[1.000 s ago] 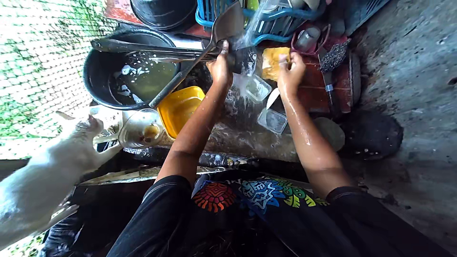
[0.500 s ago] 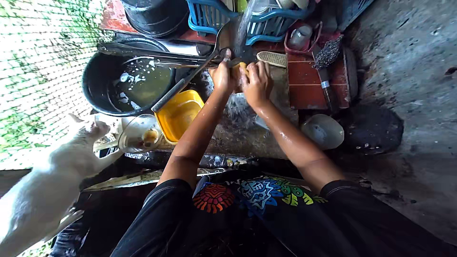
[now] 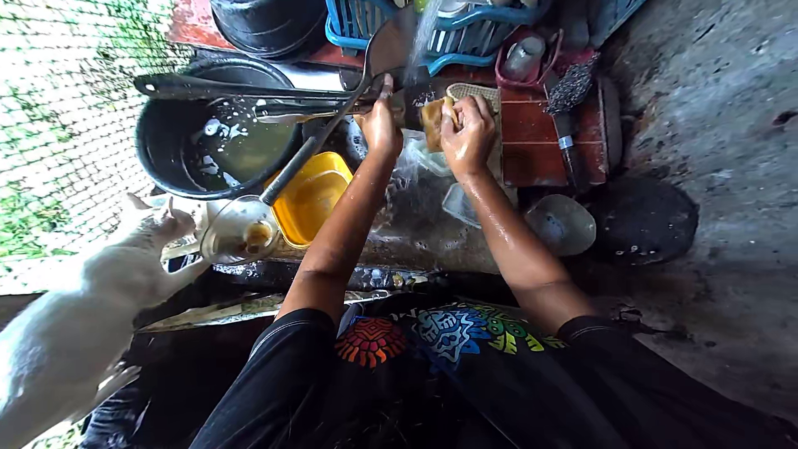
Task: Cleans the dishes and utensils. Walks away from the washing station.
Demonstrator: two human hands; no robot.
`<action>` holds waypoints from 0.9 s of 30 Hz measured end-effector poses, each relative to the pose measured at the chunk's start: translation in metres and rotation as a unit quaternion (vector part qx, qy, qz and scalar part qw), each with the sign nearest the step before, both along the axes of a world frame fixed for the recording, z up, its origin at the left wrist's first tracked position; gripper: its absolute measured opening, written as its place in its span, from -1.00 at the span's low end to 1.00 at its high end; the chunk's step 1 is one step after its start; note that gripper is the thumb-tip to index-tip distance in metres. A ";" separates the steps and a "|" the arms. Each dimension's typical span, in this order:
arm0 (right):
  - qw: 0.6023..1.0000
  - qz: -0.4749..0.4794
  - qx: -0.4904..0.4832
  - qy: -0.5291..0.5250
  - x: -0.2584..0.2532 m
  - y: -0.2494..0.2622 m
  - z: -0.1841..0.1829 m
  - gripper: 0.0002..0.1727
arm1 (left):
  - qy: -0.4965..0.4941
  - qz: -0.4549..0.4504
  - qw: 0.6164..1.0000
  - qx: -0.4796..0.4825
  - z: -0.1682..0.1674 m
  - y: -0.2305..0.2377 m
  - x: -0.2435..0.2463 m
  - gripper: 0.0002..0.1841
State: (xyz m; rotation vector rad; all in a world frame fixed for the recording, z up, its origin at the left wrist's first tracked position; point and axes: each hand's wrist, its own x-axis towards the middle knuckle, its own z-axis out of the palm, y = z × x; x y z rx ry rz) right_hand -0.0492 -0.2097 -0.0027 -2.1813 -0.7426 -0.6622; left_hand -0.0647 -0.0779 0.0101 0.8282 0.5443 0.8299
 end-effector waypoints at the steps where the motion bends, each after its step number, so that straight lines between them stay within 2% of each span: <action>1: 1.000 0.002 0.010 -0.011 -0.001 0.001 -0.002 -0.79 | -0.003 -0.003 1.000 0.002 -0.001 -0.001 0.002 -0.52; 3: 0.999 0.015 0.013 -0.026 -0.001 0.007 -0.006 -0.81 | -0.028 -0.011 1.000 -0.002 -0.003 -0.006 0.007 -0.61; 5: 0.998 -0.010 -0.025 0.055 0.005 -0.004 0.007 -0.71 | -0.020 -0.020 1.000 0.003 -0.003 -0.007 0.007 -0.60; 7: 0.992 -0.068 -0.039 0.103 0.020 -0.030 0.020 -0.63 | -0.024 -0.020 0.999 0.007 -0.004 -0.003 0.006 -0.61; 9: 0.990 -0.099 -0.004 0.100 0.025 -0.063 0.022 -0.58 | -0.013 -0.022 1.000 -0.004 0.002 0.004 0.002 -0.66; 14: 0.975 -0.167 0.071 0.127 -0.031 -0.150 0.063 -0.51 | 0.012 -0.019 1.000 -0.007 0.005 0.020 0.000 -0.60; 17: 0.950 -0.250 0.066 0.176 -0.050 -0.200 0.079 -0.51 | 0.029 -0.015 0.999 -0.023 0.004 0.022 0.009 -0.51; 19: 0.935 -0.291 0.029 0.202 -0.054 -0.223 0.078 -0.53 | 0.032 -0.019 0.999 -0.030 0.008 0.023 0.014 -0.48; 22: 0.900 -0.321 -0.077 0.283 -0.056 -0.241 0.068 -0.55 | 0.044 -0.028 0.999 -0.011 0.014 0.022 0.020 -0.45; 27: 0.817 -0.274 -0.289 0.418 -0.053 -0.223 0.037 -0.66 | 0.048 -0.045 0.995 0.074 0.017 0.011 0.021 -0.58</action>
